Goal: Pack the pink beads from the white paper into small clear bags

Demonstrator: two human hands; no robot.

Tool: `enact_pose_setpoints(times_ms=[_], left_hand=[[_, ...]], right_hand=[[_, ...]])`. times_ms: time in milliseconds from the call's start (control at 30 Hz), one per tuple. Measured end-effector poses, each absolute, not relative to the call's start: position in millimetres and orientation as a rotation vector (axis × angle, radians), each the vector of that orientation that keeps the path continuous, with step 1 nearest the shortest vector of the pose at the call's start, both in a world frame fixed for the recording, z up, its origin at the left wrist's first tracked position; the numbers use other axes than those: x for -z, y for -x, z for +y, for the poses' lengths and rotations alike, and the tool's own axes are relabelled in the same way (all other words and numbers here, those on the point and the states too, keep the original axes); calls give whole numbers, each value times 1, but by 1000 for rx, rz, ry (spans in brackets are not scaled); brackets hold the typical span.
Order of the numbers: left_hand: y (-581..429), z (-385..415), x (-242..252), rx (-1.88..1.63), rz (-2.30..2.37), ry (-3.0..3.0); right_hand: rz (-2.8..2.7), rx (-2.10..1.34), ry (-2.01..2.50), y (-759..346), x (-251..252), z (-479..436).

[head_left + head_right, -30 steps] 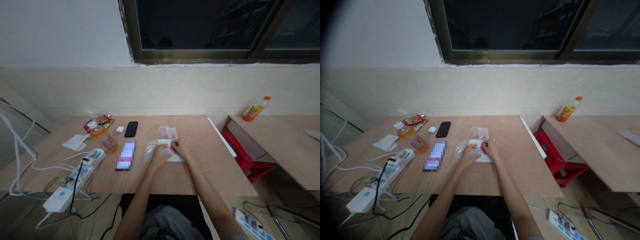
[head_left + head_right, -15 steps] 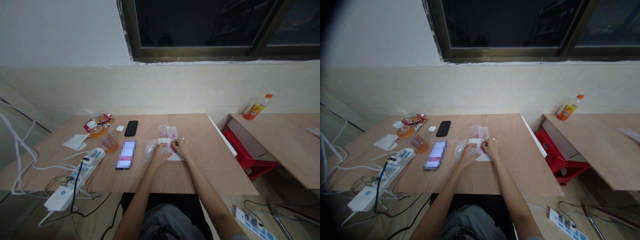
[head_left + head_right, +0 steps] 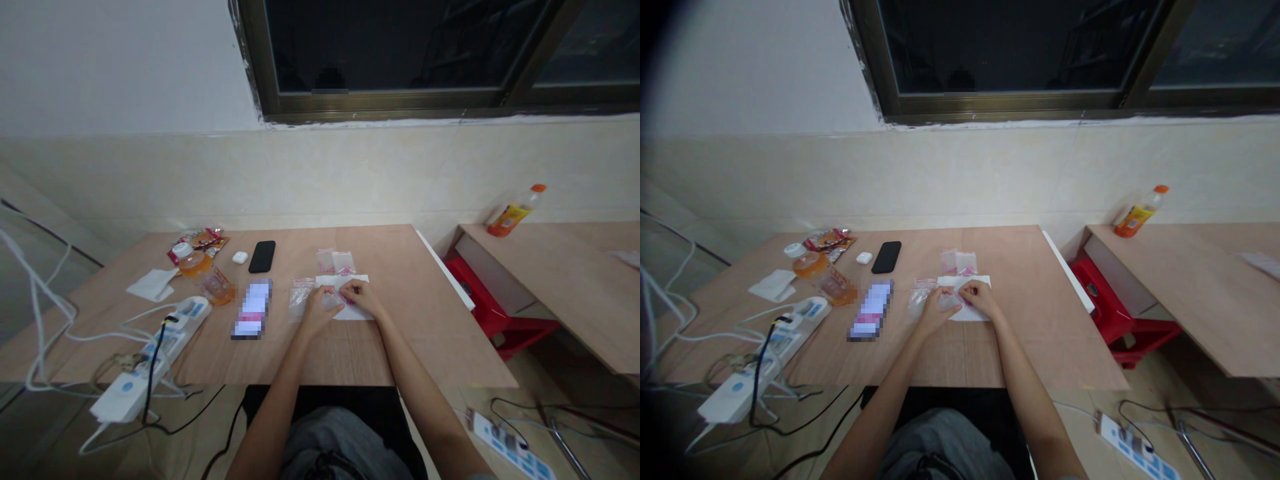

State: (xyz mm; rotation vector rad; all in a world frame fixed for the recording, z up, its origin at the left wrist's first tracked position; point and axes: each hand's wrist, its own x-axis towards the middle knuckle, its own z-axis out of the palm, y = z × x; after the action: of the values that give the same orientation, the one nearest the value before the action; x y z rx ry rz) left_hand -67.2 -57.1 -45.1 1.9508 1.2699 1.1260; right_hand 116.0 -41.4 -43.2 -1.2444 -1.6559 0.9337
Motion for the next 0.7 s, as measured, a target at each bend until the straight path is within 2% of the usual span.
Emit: enact_pose_setpoints(times_ms=[367,567,700], left_hand=[[68,-58,46,-1131,1250,-1960],[67,-58,46,-1156,1243,-1930],[66,-59,46,-1184,1233,-1899]], right_hand=[[-1697,-935,1218,-112,42,-43],[-1767,-524,1507,-121,38,-42],[-1870,-406,1651,-123,34,-43]])
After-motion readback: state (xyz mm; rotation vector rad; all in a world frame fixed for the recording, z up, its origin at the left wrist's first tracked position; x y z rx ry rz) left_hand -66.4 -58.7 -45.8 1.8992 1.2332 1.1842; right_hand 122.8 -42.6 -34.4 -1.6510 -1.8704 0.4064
